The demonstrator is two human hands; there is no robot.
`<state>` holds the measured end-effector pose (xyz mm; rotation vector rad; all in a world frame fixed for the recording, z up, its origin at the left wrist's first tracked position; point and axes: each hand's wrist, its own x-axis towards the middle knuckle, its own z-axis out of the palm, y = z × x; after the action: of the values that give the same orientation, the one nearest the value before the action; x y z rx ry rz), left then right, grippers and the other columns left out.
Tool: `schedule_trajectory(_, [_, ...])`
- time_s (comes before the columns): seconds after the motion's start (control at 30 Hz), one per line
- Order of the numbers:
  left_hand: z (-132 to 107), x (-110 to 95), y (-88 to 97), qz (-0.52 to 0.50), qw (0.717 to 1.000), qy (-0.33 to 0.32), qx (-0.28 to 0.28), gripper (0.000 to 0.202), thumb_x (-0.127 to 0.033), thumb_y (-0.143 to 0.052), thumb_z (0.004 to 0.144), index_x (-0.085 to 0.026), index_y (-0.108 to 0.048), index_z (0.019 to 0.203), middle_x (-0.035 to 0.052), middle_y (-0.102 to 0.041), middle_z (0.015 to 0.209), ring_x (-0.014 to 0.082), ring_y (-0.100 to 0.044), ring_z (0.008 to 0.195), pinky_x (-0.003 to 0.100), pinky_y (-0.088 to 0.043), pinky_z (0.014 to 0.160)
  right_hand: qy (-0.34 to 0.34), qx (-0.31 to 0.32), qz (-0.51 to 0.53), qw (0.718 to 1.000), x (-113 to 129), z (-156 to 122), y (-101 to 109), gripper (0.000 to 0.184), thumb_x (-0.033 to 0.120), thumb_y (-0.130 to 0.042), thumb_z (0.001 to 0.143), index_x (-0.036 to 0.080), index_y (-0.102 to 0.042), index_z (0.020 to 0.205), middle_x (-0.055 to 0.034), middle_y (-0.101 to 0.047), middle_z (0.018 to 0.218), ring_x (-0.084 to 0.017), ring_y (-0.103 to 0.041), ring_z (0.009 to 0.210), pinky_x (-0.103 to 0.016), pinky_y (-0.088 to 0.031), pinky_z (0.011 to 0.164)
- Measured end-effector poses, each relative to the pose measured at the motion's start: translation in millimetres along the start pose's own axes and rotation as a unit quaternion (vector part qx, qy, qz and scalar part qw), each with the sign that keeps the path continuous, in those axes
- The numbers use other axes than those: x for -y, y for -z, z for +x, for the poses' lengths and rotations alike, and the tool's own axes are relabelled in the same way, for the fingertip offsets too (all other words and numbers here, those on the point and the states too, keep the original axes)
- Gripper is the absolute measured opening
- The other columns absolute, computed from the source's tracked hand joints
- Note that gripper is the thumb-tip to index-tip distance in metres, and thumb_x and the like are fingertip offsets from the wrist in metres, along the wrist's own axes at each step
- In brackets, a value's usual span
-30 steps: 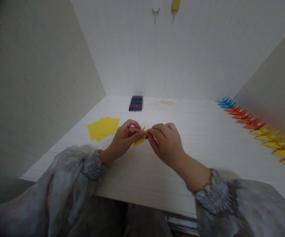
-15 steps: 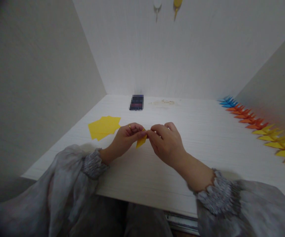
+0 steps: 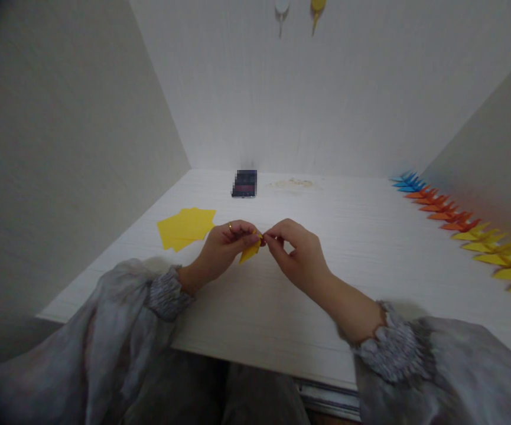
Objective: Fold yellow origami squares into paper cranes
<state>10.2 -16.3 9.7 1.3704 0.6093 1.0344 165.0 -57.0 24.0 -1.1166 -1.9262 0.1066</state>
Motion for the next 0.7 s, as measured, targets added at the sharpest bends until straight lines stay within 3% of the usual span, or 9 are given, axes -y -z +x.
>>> schedule_trajectory(0.13, [0.6, 3.5, 1.1, 0.020, 1.000, -0.017, -0.008, 0.016, -0.027, -0.064, 0.065, -0.013, -0.058, 0.071, 0.0011, -0.062, 0.067, 0.0096, -0.056, 0.062, 0.024, -0.043, 0.061, -0.070, 0.038, 0.095, 0.992, 0.2, 2.2, 2.1, 0.010, 0.020, -0.051, 0.079, 0.017, -0.057, 0.072, -0.0006, -0.054, 0.066, -0.011, -0.049, 0.062, -0.024, -0.039, 0.057])
schedule_trajectory(0.3, [-0.2, 6.0, 2.5, 0.065, 0.997, -0.038, -0.013, 0.015, -0.027, -0.063, 0.066, -0.014, -0.060, 0.071, 0.0005, -0.060, 0.066, 0.0094, -0.054, 0.062, 0.023, -0.043, 0.060, -0.119, 0.061, 0.115, 0.984, 1.1, 3.0, 3.5, 0.013, 0.023, -0.051, 0.079, 0.017, -0.057, 0.069, 0.0017, -0.049, 0.060, -0.010, -0.045, 0.057, -0.024, -0.036, 0.053])
schedule_trajectory(0.7, [-0.1, 6.9, 5.1, 0.120, 0.991, -0.046, -0.020, 0.017, -0.031, -0.062, 0.068, -0.015, -0.061, 0.072, 0.0010, -0.060, 0.067, 0.0096, -0.053, 0.063, 0.023, -0.043, 0.060, -0.110, 0.077, 0.094, 0.986, 3.5, 3.5, 4.0, 0.014, 0.024, -0.050, 0.079, 0.018, -0.055, 0.068, 0.0014, -0.050, 0.061, -0.010, -0.045, 0.057, -0.023, -0.036, 0.054])
